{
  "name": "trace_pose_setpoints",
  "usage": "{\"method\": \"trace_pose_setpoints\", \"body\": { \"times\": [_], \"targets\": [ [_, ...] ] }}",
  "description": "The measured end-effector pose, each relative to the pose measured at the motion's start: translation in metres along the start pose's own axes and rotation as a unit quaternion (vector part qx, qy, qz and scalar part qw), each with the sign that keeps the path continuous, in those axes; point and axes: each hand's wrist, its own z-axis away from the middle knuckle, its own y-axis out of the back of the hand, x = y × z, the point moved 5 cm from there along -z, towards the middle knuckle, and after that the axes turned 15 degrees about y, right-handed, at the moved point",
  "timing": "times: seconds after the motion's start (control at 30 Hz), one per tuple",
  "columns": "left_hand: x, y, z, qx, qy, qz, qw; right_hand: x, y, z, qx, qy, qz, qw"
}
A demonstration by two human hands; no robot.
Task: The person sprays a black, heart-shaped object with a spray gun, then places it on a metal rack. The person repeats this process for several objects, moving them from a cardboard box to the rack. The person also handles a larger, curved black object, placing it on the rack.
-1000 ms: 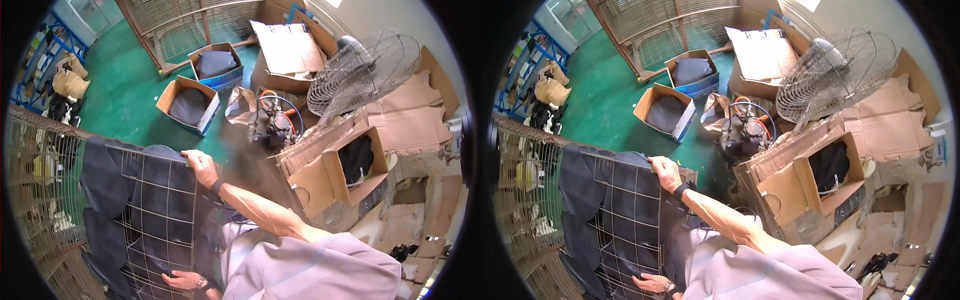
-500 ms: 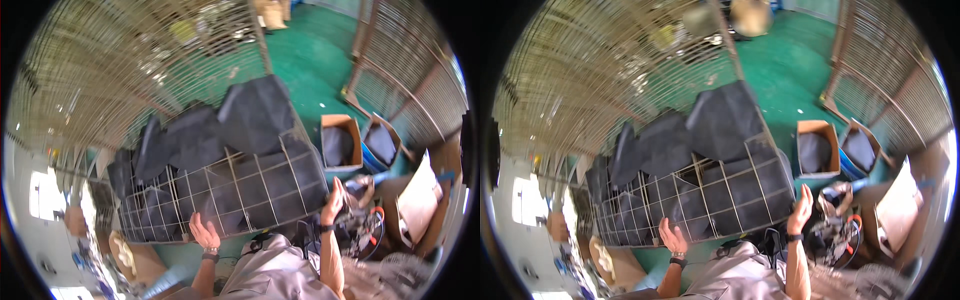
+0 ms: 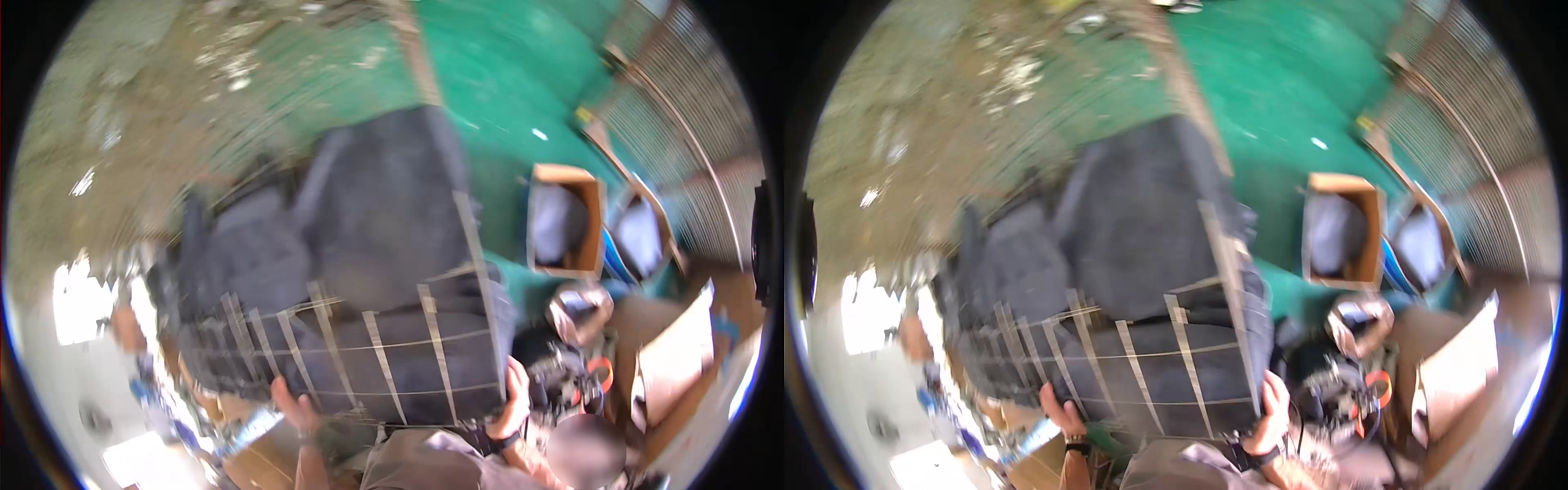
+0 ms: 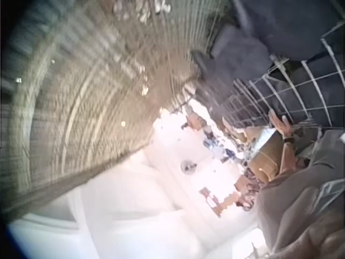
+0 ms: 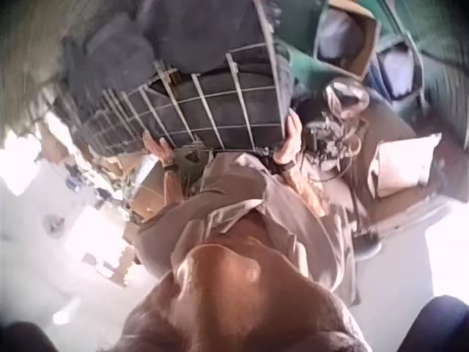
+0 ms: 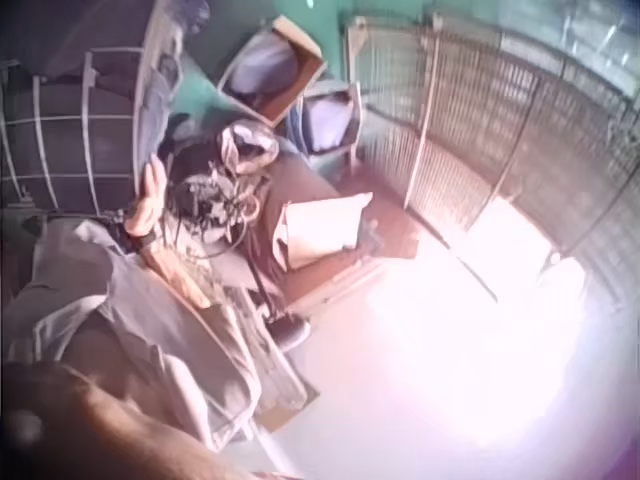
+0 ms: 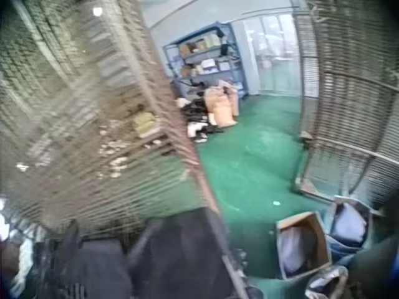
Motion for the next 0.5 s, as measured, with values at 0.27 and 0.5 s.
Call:
{"method": "trace_pose_setpoints", "body": {
  "times": [0.27,0.5],
  "targets": [
    [0.009,-0.009,-0.017,0.060,-0.038,-0.017,0.997,0.008,0.005,-0.050,0.055,0.057,-0.137,0.987],
    [0.016,-0.012,-0.034,0.100,-0.016,-0.050,0.994,0.015,0.001,-0.091,0.080,0.082,-0.121,0.986]
  ]
}}
